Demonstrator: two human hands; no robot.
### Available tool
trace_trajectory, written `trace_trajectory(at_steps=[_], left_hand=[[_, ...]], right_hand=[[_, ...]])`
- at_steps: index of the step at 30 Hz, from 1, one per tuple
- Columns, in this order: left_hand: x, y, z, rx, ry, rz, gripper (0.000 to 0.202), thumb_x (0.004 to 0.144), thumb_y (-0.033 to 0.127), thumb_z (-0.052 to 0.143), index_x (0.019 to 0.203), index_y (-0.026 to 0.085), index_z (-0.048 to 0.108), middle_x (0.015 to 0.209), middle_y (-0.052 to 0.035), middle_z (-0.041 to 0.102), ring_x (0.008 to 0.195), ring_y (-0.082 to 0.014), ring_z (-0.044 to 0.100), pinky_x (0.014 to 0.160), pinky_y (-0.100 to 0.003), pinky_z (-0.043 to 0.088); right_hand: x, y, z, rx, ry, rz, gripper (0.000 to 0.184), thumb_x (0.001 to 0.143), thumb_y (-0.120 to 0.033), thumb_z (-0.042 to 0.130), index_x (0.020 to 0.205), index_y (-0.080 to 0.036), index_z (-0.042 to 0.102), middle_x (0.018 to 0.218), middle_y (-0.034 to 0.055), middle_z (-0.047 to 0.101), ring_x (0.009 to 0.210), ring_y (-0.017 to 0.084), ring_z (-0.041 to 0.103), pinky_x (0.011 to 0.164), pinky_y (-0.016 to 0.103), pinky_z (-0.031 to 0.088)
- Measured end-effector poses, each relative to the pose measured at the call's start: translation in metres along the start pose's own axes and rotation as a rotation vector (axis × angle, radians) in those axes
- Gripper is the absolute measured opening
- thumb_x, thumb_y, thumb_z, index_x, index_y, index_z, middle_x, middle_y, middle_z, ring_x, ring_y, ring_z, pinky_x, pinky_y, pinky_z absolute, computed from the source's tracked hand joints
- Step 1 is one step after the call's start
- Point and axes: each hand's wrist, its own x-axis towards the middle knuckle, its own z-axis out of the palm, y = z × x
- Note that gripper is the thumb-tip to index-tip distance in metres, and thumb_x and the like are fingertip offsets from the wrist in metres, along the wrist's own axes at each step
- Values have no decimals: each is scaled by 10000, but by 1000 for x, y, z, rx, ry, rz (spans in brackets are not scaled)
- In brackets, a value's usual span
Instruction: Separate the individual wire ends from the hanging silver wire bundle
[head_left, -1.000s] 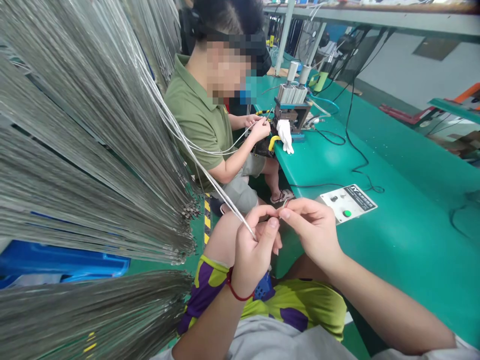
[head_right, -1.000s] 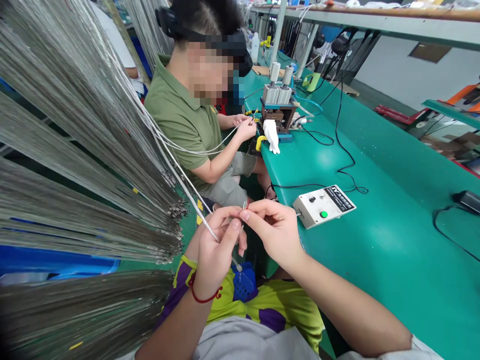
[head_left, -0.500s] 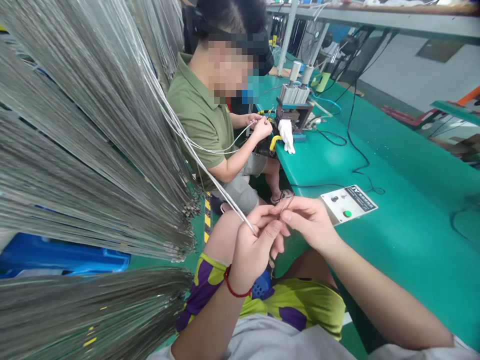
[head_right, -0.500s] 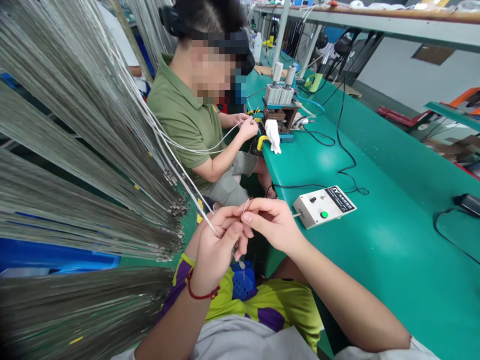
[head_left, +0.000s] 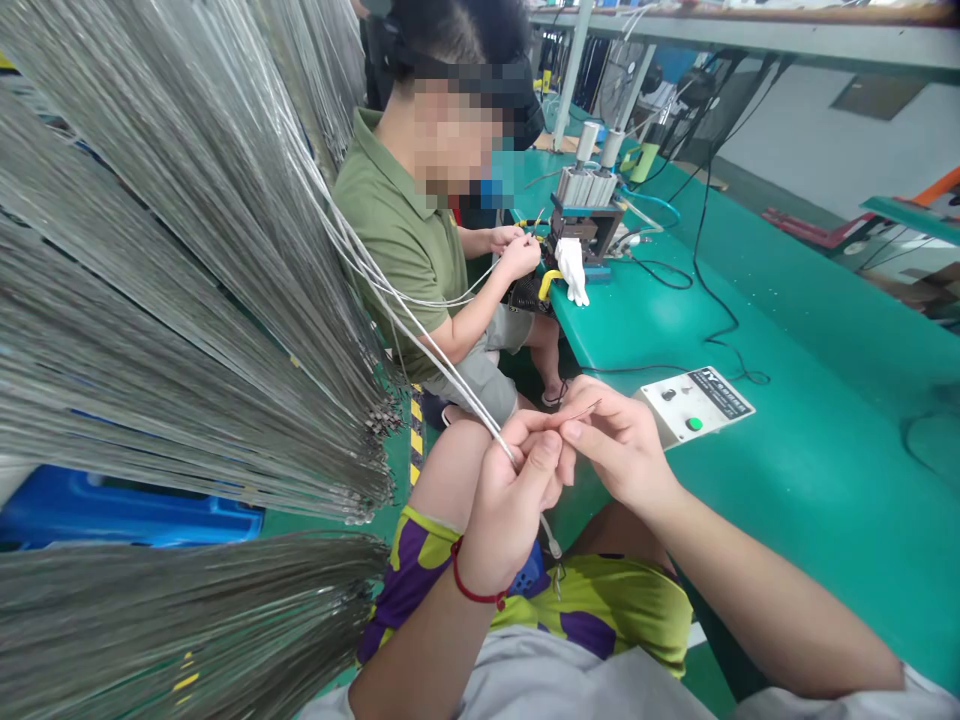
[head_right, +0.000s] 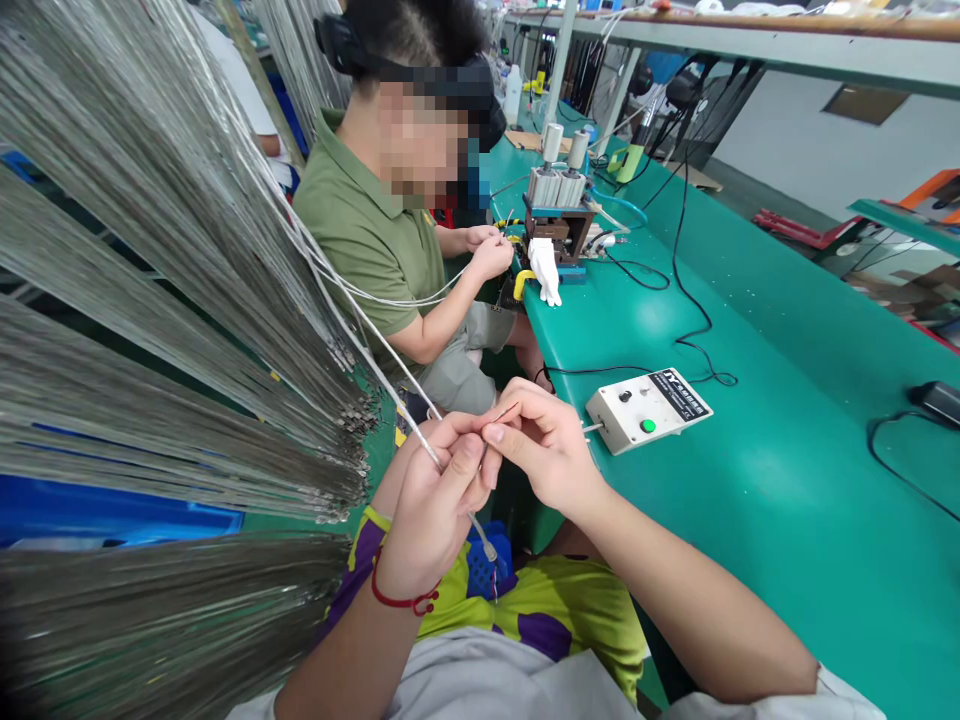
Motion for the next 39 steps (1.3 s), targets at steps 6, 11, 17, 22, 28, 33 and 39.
trace_trajectory(at_steps=[6,11,17,22,28,33,39], left_hand=[[-4,1,-2,57,-19,-58,248,1008,434,652,1016,191,608,670,45,567,414,-21,245,404,-186,147],[-3,2,-1,73,-50,-66,274,1013,453,638,1030,180,622,678,40,564,426,-21,247,410,-193,152],[-7,0,-5,64,-63,-119,293,994,448,666,1022,157,647,652,19,606,407,-23,252,406,-202,163],[-5,0,-2,123,83,-20,251,958,406,724,1024,181,636,777,-14,686,458,-49,408,429,-195,277],[0,-3,0,222,257,201,196,946,346,749,949,205,613,746,26,652,515,-75,516,482,-191,400],[-4,-5,-2,257,300,291,204,933,331,762,872,194,624,727,34,610,520,-77,540,490,-196,429],[-5,-9,3,161,265,193,244,930,362,767,880,211,581,599,75,520,448,-68,447,435,-184,324]], right_hand=[[2,-7,1,156,52,67,72,909,-303,770,875,-243,793,790,10,603,728,172,585,687,331,470],[7,-13,3,243,130,79,56,850,-260,806,816,-219,788,743,5,572,705,155,534,627,297,404],[28,-16,-30,324,434,35,173,797,-327,860,759,-221,729,753,-10,561,645,128,455,606,282,400],[25,-11,-28,203,392,19,129,850,-312,822,797,-228,739,785,-8,569,638,122,467,615,281,425],[-4,-4,26,350,34,258,148,864,-349,794,983,-266,821,907,25,602,685,155,563,554,298,515],[-8,1,31,495,63,300,89,812,-299,835,900,-288,844,918,26,628,684,162,590,475,289,536],[-3,1,26,516,131,324,60,733,-234,872,740,-278,831,809,26,705,686,158,594,548,282,529]])
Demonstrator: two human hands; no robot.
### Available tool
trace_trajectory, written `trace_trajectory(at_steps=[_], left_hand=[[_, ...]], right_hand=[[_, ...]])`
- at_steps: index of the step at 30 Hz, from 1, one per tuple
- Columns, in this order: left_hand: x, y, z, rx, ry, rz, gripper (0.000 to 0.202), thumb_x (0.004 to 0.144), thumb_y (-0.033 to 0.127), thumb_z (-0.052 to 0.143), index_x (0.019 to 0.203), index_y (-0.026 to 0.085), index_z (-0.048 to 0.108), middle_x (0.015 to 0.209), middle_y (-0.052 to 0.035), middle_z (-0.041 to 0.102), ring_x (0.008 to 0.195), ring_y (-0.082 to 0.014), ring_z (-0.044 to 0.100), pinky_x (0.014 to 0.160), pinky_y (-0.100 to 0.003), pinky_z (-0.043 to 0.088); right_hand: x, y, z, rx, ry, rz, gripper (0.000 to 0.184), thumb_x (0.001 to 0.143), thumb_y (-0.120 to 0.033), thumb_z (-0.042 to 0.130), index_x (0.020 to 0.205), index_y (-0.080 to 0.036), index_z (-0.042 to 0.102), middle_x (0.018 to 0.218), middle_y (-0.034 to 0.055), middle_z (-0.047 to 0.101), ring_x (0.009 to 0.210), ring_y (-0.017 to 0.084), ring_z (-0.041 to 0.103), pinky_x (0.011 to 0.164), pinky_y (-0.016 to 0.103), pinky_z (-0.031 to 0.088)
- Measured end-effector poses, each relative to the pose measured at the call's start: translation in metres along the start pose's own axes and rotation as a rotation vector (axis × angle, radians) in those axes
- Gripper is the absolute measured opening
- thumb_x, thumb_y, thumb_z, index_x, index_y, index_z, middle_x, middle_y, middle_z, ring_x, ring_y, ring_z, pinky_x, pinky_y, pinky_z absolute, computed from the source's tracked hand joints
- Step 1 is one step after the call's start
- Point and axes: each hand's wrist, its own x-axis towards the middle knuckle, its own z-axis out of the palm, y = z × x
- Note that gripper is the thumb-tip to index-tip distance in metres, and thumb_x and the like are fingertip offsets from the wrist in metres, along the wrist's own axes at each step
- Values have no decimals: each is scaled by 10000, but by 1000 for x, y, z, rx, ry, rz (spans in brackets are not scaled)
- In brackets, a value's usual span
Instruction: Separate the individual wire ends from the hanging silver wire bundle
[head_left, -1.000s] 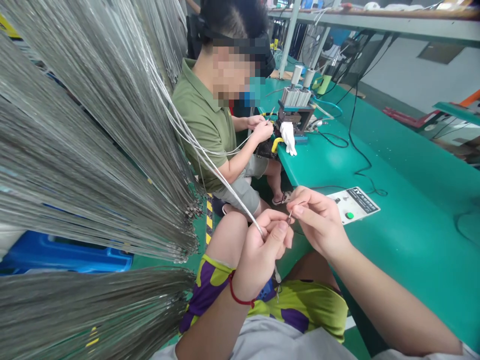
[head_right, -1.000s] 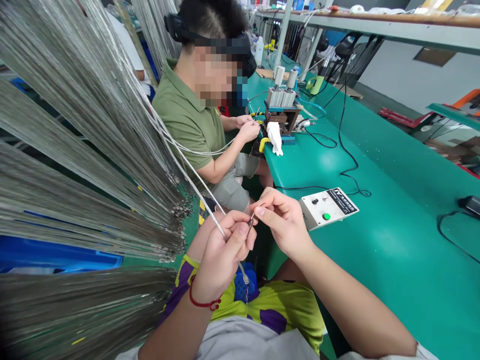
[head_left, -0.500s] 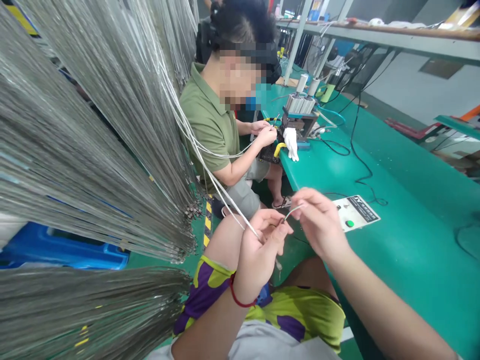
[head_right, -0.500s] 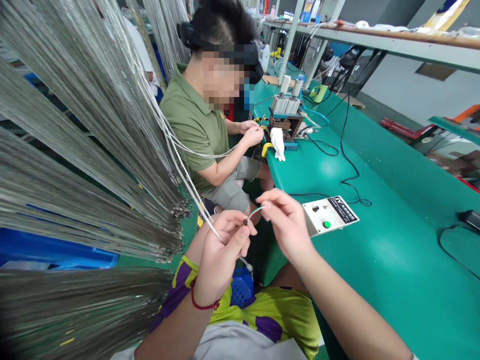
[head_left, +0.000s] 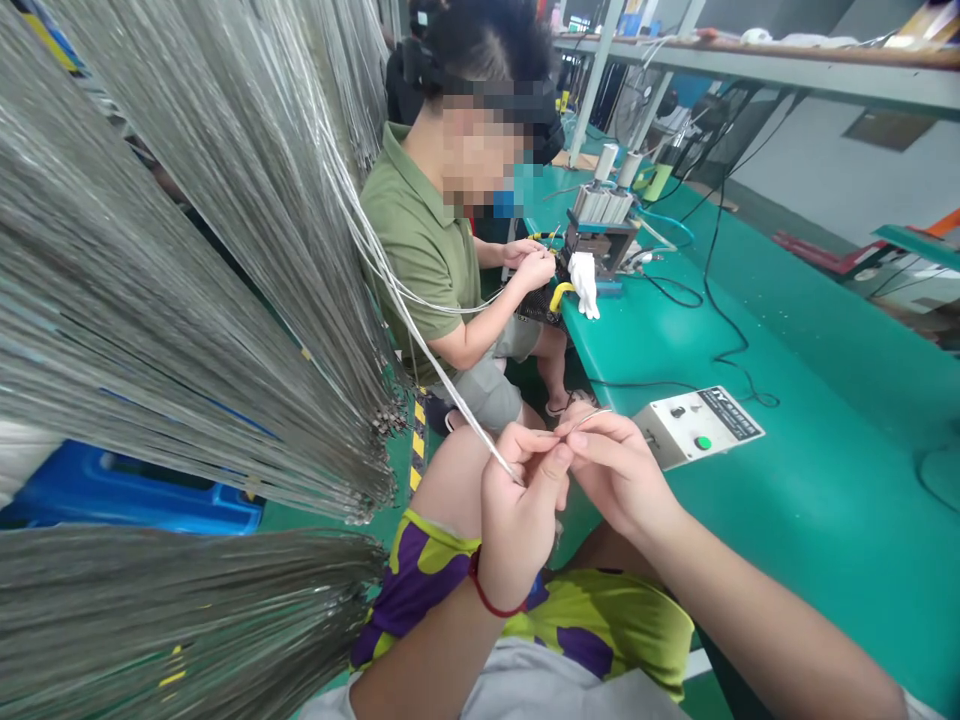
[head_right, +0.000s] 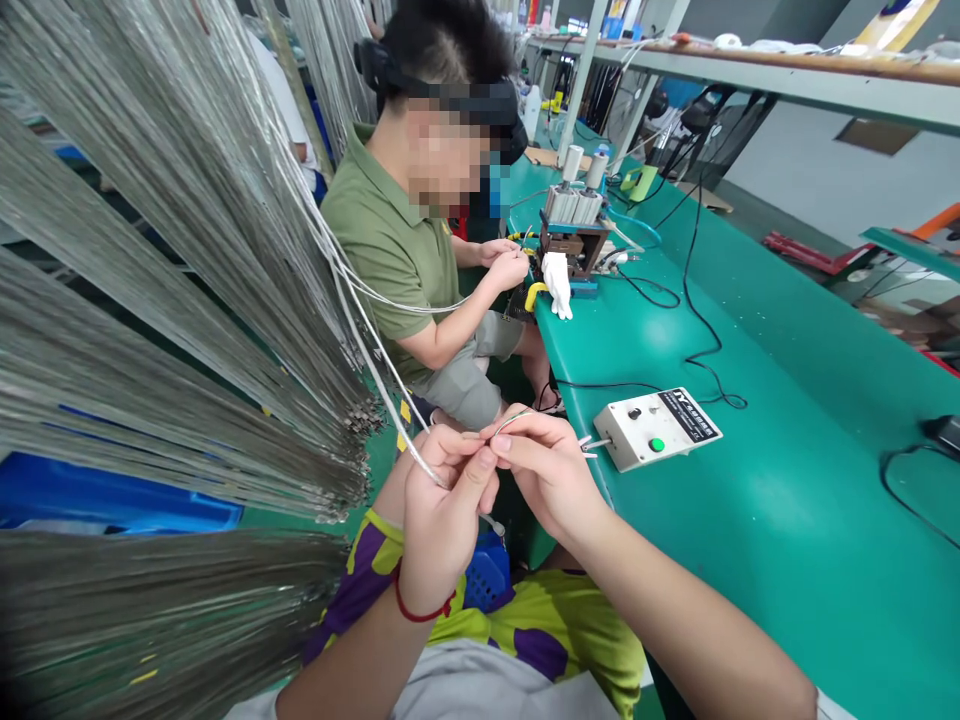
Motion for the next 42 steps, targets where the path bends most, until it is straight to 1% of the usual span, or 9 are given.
trace_trajectory(at_steps=[5,13,17,22,25,28,30,36,42], left_hand=[[1,-2,5,-17,-19,-64,305,910,411,787,866,210,561,661,53,572,437,-42,329,439,-195,276],[-2,1,9,-9,-68,-87,331,922,422,764,847,212,520,653,60,540,477,-55,364,466,-192,288],[-7,-3,10,-11,-85,-118,335,930,403,758,843,210,499,672,51,563,480,-47,359,456,-178,261],[-8,-2,8,-213,-142,-236,317,947,353,738,844,214,473,652,59,541,440,-29,274,417,-158,181],[-2,8,9,-381,-201,-318,297,970,304,704,838,211,455,655,68,517,425,-12,185,401,-143,154],[3,16,8,-457,-224,-345,278,989,282,678,844,209,453,659,66,522,420,-8,164,394,-132,150],[3,18,7,-470,-217,-360,259,1002,277,662,859,209,457,663,63,532,418,-9,157,393,-128,149],[2,18,5,-459,-221,-388,236,1009,255,652,867,204,470,659,60,528,429,-15,178,400,-119,170],[7,17,8,-440,-302,-352,246,1027,275,620,849,199,469,618,66,504,434,-23,171,404,-129,158]], right_hand=[[1,-7,2,-8,80,-20,58,714,-218,834,672,-242,802,776,19,715,528,109,516,482,274,453],[3,-22,3,-62,158,-54,15,693,-204,801,678,-205,804,690,18,669,493,84,390,439,270,350],[10,-39,-5,-43,220,-78,51,679,-213,832,711,-188,801,560,-25,523,500,84,351,438,251,311],[30,-70,-41,-11,357,-412,144,735,-317,876,747,-242,754,611,-51,463,557,102,386,512,231,415],[31,-59,-48,-127,143,-340,111,772,-334,861,808,-251,797,743,-6,601,677,134,528,660,281,498],[24,-32,-38,-224,-189,-129,157,814,-332,849,956,-266,844,895,31,651,796,167,595,725,320,505],[20,-18,-29,-243,-280,-100,116,819,-320,855,926,-274,856,890,36,651,832,178,602,748,332,504],[14,-11,-17,-175,-194,-162,45,777,-295,890,782,-291,845,817,26,659,809,187,607,764,350,506],[-1,-7,2,-44,53,-214,39,755,-254,846,720,-260,830,798,21,613,815,171,592,754,316,499]])
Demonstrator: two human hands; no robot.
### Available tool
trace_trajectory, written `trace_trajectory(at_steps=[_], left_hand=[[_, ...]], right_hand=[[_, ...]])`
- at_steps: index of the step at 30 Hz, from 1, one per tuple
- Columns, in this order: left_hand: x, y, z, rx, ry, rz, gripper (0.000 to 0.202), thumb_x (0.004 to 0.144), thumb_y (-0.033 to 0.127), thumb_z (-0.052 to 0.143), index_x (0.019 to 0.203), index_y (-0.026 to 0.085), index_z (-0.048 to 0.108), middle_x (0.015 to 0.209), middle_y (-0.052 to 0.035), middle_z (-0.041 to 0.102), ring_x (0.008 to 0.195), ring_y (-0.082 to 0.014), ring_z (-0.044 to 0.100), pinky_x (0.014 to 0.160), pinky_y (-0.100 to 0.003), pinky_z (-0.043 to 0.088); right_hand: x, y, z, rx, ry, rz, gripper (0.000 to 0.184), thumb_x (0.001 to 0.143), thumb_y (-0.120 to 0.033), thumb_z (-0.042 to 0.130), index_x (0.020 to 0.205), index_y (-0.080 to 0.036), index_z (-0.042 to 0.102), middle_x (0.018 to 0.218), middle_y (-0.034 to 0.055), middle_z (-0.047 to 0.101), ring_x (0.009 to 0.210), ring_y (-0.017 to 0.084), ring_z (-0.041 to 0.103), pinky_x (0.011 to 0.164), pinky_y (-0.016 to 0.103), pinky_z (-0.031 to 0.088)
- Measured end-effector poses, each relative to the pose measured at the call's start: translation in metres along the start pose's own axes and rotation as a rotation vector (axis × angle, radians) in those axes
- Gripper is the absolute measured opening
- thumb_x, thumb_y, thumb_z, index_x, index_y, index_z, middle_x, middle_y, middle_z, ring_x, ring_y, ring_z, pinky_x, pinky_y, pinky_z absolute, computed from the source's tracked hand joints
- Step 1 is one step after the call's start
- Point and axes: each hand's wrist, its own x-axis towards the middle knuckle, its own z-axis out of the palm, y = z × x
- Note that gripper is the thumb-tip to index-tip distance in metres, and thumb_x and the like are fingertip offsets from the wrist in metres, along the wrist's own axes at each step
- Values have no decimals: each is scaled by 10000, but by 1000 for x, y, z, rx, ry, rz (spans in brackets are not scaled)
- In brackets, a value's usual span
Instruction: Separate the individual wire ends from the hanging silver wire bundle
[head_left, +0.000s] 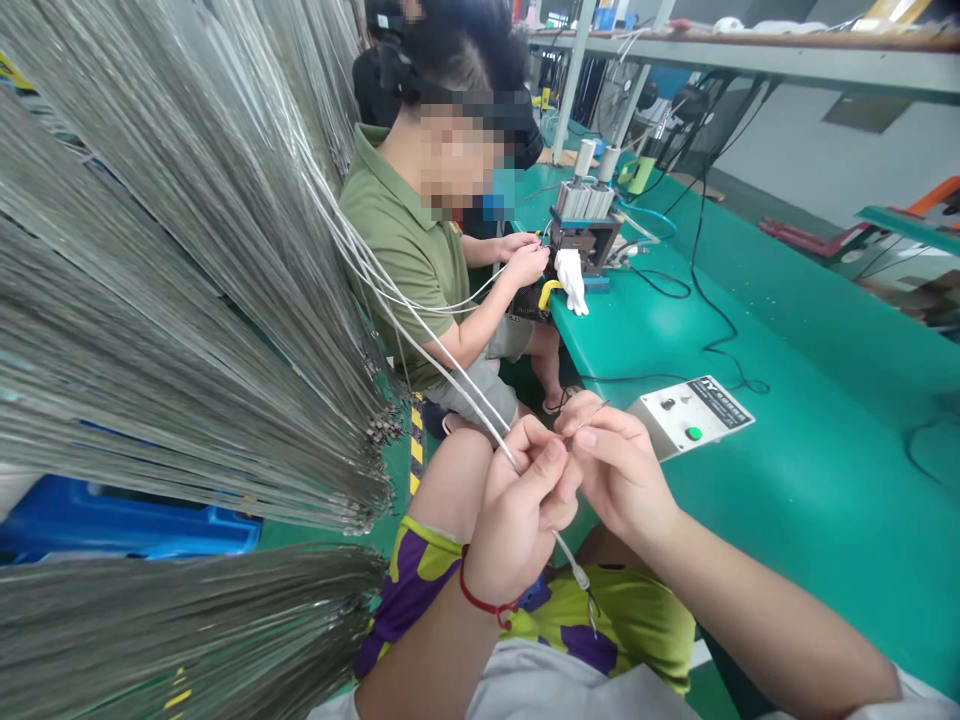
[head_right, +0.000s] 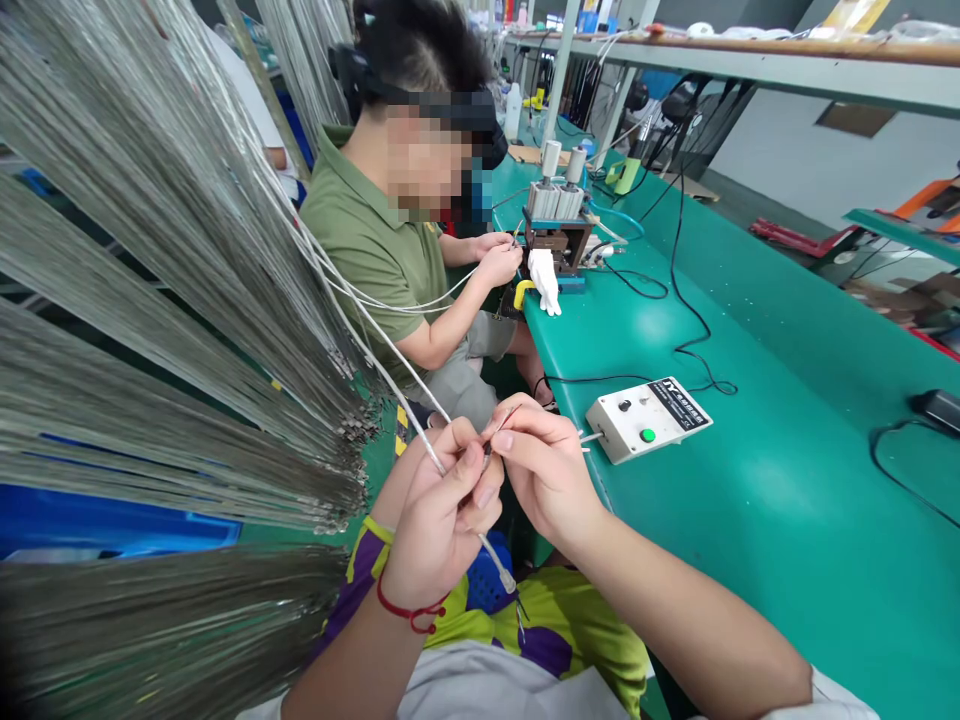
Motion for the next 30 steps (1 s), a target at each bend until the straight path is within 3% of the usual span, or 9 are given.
trace_trajectory(at_steps=[4,8,11,13,15,17,19,24,30], left_hand=[[1,-5,2,22,-28,36,250,1017,291,640,850,203,476,596,70,476,453,-37,193,414,-136,166],[-4,-15,1,69,-21,38,247,985,318,688,865,203,505,580,70,461,464,-47,230,414,-141,172],[-8,-23,-5,130,42,49,267,983,329,693,852,205,496,573,72,470,454,-41,232,413,-138,170],[-7,-26,-8,186,114,148,264,989,329,691,866,211,489,595,67,514,448,-36,262,417,-135,186],[-3,-25,-8,252,175,295,234,991,314,695,904,221,499,648,54,581,454,-35,328,427,-134,231],[2,-24,-7,310,204,411,210,988,299,704,932,226,515,700,42,628,474,-39,400,445,-137,289],[5,-23,-5,346,220,458,207,982,296,711,929,226,524,715,38,639,489,-45,443,456,-142,326],[4,-28,-8,400,250,453,227,960,313,740,916,221,538,699,39,626,489,-54,453,444,-156,345],[2,-28,-17,326,94,330,201,977,298,720,917,217,546,609,70,548,476,-51,404,436,-149,278]], right_hand=[[-6,-6,8,48,85,52,85,724,-192,803,647,-227,791,800,19,603,779,154,576,693,286,491],[13,-35,-7,109,155,-8,71,747,-205,828,694,-211,782,767,-1,590,708,123,535,657,261,497],[38,-62,-31,210,257,-255,95,812,-268,845,759,-232,775,683,-45,545,619,89,464,621,212,492],[46,-66,-42,200,315,-448,109,782,-260,877,777,-223,774,724,-48,570,632,71,472,632,181,492],[42,-54,-42,99,270,-309,107,760,-254,893,797,-231,795,801,-18,629,709,96,537,679,208,523],[31,-32,-33,0,75,-75,169,787,-344,879,919,-250,833,814,14,646,715,140,562,647,272,531],[18,-12,-21,-36,-102,36,239,778,-406,884,970,-268,844,867,32,652,675,151,562,558,295,504],[10,-1,-11,-103,-94,-48,70,774,-350,907,787,-309,852,828,41,706,727,181,616,604,319,518],[17,-18,-20,-100,-149,5,157,769,-308,912,684,-249,793,692,5,622,693,166,573,646,320,448]])
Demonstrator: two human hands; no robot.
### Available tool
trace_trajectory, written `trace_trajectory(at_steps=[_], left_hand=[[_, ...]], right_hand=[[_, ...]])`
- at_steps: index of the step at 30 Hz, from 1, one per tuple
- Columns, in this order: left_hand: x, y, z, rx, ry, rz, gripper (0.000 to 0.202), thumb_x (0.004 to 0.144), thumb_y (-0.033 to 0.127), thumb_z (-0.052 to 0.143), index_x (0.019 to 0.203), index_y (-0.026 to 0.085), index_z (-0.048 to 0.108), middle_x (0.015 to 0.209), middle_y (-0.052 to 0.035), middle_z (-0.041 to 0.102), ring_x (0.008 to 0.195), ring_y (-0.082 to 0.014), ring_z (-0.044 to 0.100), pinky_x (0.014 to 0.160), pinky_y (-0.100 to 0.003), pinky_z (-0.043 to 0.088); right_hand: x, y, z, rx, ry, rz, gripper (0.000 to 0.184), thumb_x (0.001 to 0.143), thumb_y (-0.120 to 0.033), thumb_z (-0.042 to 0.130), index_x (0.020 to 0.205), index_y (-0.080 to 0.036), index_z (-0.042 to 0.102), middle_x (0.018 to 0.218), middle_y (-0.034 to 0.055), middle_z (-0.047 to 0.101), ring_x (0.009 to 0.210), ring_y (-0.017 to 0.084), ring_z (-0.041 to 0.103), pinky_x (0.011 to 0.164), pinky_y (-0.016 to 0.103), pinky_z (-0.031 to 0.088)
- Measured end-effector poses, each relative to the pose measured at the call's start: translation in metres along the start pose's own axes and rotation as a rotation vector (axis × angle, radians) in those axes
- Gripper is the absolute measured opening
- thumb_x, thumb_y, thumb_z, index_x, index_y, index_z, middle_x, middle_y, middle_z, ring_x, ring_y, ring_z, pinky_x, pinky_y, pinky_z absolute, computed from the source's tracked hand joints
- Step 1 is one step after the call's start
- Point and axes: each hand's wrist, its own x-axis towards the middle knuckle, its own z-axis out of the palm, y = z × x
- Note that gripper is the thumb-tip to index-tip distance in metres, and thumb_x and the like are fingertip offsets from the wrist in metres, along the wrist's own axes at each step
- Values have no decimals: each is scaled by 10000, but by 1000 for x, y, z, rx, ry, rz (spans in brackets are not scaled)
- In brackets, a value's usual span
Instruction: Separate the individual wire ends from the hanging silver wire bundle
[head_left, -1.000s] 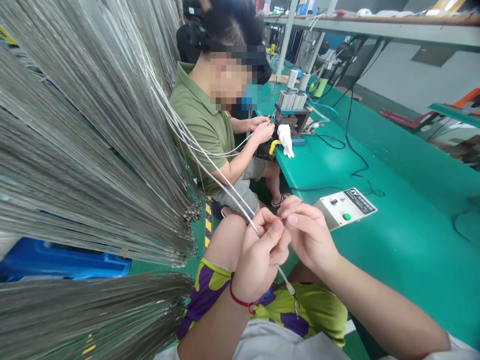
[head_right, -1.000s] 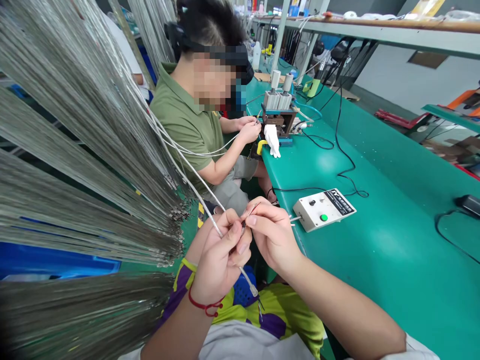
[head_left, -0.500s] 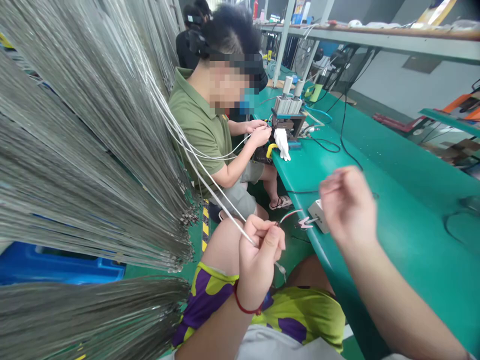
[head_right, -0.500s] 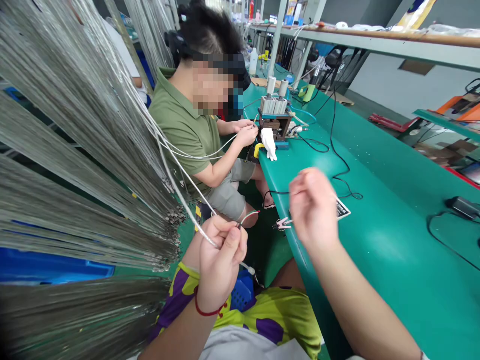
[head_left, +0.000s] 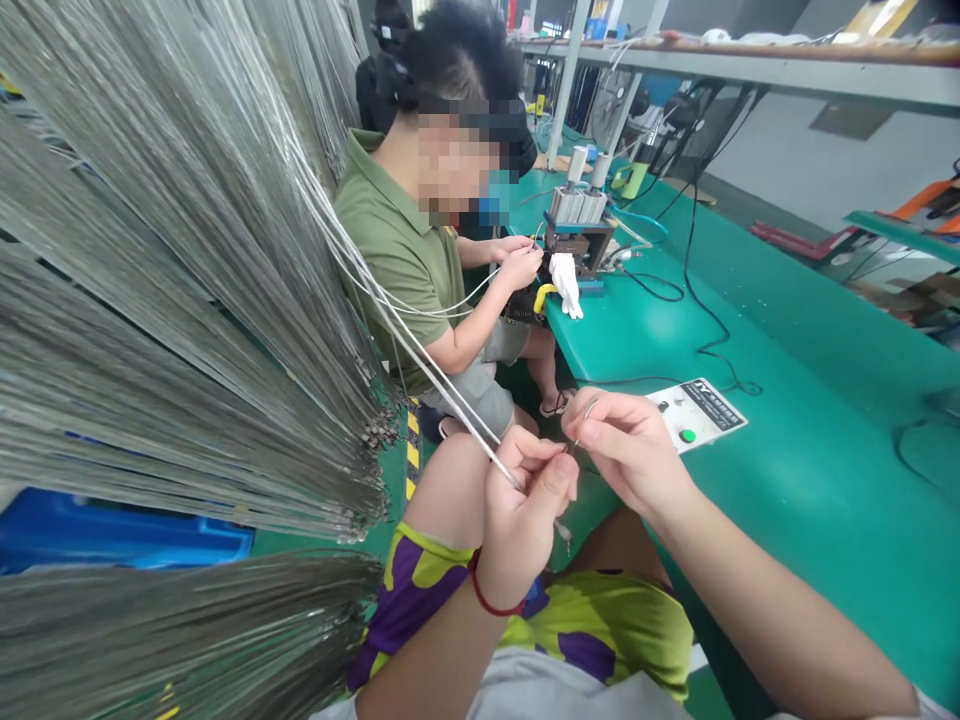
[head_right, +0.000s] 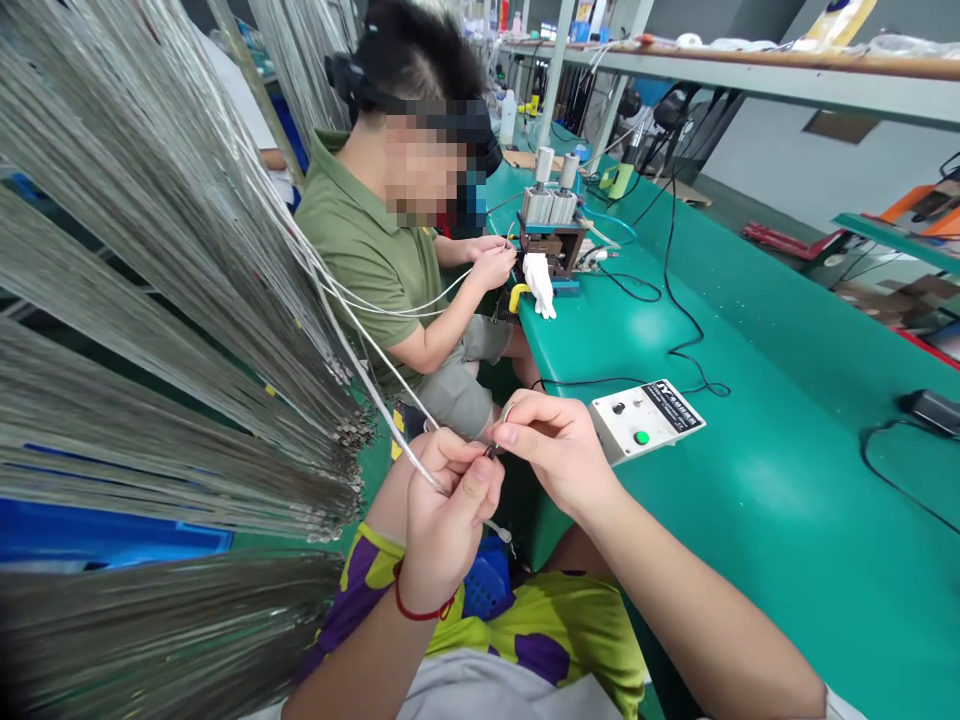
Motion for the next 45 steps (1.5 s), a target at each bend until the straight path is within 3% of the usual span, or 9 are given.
trace_trajectory(at_steps=[10,15,21,25,27,29,34,37,45], left_hand=[[4,7,-3,51,-5,-102,236,963,330,734,870,202,558,610,54,527,510,-73,433,462,-181,282],[5,7,-5,23,-34,-112,239,964,317,731,860,203,548,602,59,497,505,-69,400,460,-178,263],[8,8,-8,-77,21,-132,263,952,304,743,861,211,515,585,69,474,480,-58,326,436,-153,208],[11,20,-3,-216,-28,-219,282,965,288,718,847,211,473,590,69,509,441,-32,207,420,-141,167],[11,24,-2,-274,-57,-276,276,975,288,702,854,212,467,586,72,514,424,-23,163,412,-140,158],[11,26,-2,-314,-79,-330,260,975,292,702,879,216,473,581,77,513,413,-22,139,404,-140,152],[10,23,-4,-337,-121,-381,254,977,296,694,875,214,476,577,77,497,414,-24,131,399,-138,153],[10,23,-4,-335,-128,-373,265,974,306,696,857,209,479,580,73,491,417,-25,144,402,-139,164],[11,22,-4,-294,-114,-367,252,971,293,704,866,207,492,583,70,492,428,-30,171,406,-129,181]], right_hand=[[0,-18,-13,-269,-1,-33,108,875,-253,825,781,-241,772,750,2,630,720,161,538,660,323,391],[1,-22,-10,-243,101,-40,127,848,-268,845,752,-226,774,739,7,630,709,157,531,647,317,390],[8,-27,-23,-153,206,-108,131,897,-312,789,804,-219,777,647,-22,536,627,132,447,609,294,368],[9,-15,-26,-173,-101,11,226,917,-383,768,1091,-246,815,802,7,595,704,145,503,637,296,408],[10,-5,-24,-173,-278,39,254,869,-372,820,1097,-260,825,887,30,631,771,165,551,674,311,447],[11,4,-21,-179,-339,27,188,834,-338,854,1010,-271,845,904,41,658,808,183,580,702,327,470],[7,15,-10,-72,-198,-43,42,812,-296,876,830,-281,841,775,26,678,753,187,592,702,344,474],[2,15,0,17,-87,-52,123,779,-339,898,737,-266,808,728,18,653,725,187,581,700,354,468],[-2,17,5,198,20,28,116,782,-310,878,748,-254,783,704,-11,576,658,156,516,647,328,413]])
